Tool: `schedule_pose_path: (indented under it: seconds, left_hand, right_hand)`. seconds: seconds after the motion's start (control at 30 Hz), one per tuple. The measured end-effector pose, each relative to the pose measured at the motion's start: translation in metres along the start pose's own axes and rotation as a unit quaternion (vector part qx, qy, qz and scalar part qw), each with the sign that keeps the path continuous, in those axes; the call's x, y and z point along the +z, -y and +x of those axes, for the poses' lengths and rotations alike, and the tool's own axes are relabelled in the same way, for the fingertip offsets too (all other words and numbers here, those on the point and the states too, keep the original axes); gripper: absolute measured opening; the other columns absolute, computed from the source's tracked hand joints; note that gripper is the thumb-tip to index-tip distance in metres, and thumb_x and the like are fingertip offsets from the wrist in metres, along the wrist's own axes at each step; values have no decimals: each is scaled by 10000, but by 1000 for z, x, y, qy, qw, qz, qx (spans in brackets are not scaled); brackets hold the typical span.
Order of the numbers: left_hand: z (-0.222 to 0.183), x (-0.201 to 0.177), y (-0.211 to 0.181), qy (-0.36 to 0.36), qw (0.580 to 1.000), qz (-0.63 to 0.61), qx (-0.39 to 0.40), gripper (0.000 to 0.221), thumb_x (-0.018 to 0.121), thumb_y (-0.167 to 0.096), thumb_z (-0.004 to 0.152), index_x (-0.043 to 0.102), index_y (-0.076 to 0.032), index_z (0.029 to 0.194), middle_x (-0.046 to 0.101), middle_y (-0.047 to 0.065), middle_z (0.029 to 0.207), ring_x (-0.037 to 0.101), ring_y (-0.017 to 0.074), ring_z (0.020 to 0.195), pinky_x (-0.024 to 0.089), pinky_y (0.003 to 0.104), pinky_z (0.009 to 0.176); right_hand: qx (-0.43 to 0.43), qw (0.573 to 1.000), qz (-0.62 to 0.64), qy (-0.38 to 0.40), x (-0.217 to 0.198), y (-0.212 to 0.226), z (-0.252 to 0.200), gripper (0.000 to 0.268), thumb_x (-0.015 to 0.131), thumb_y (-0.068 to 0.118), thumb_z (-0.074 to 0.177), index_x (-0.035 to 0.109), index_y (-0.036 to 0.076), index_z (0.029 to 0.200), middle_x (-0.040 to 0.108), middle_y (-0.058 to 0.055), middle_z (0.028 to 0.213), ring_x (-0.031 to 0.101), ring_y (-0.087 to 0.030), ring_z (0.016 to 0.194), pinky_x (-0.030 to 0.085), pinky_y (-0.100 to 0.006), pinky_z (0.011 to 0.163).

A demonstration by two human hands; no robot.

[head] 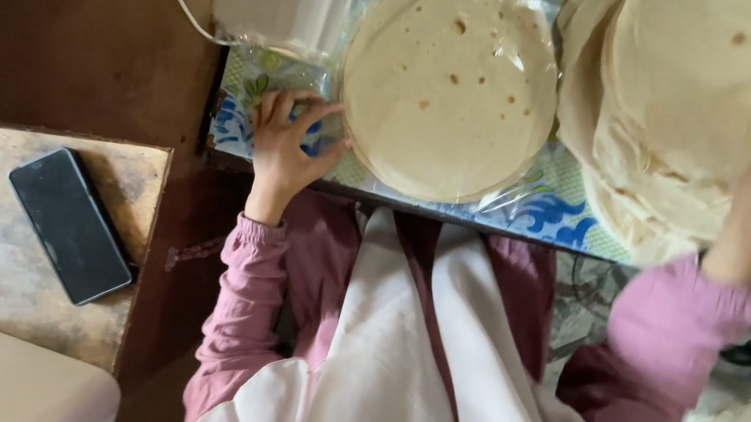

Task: The person packages flatbread by taking individual pieces from a stack, placing them inside a clear plastic sleeve, and smoothing the plastic over the bread by hand.

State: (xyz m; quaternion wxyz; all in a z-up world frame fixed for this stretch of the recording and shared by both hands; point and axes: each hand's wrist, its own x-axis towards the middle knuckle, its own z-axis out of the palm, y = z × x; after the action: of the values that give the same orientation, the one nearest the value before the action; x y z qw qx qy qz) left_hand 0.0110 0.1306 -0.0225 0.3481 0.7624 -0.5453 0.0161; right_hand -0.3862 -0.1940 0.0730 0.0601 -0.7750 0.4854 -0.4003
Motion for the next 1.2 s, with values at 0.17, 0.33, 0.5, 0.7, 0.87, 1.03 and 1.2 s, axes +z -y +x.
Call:
schedule_pose_path:
  seconds: [0.17,0.33,0.5,0.7,0.87,1.03,1.2]
  left_hand:
    - [3,-6,-12,17,997,81,4,455,814,-458,856,733,-190,1214,589,67,1244,507,326,1212,398,507,1050]
    - [11,-15,-64,32,999,-38,-21,666,691,-643,880,681,-140,1317,590,112,1329,535,315,1301,409,519,1129]
    - [12,1,-105,222,740,-633,-52,1160,364,-918,901,328,-22,1637,583,207,1489,563,363,1417,382,493,1269]
    - [28,53,-83,199,613,-749,-156,1247,210,-976,791,139,-115,1690,231,58,1743,286,245,1603,319,465,1272]
    - [17,90,-65,243,642,-694,-215,1159,347,-907,826,118,-156,1678,208,78,1727,220,271,1575,265,441,1220]
    - [16,96,-59,173,837,-499,-146,997,745,-545,944,235,-82,1665,273,144,1722,207,284,1623,187,431,1302]
    - [9,114,-42,124,800,-520,-271,770,684,-504,1016,597,93,1496,603,278,1480,569,403,1420,465,470,1226]
  right_hand:
    - [-169,984,2,51,-63,83,-30,206,441,10,1159,624,-80,1188,703,-193,1052,702,-270,950,542,-342,786]
    - [-70,951,246,171,-66,122,-55,250,469,103,1159,650,-47,1073,689,-115,859,662,-161,742,504,-248,657]
    - [232,764,555,233,-29,233,-21,211,501,145,986,636,146,1149,700,-82,1042,691,-177,697,458,-232,483]
    - [290,743,509,322,215,47,-32,272,599,143,1195,613,-104,1081,545,-130,917,499,-260,791,438,-356,651]
    - [300,704,530,365,197,65,-36,246,583,70,1059,637,-76,1248,654,-110,1092,628,-203,943,523,-309,781]
    - [316,637,609,352,169,90,-39,451,580,5,948,555,-10,1397,688,-94,1227,695,-191,1071,578,-295,897]
    - [338,587,675,293,124,145,-12,472,552,47,925,535,29,1396,723,-58,1185,718,-157,1058,599,-276,916]
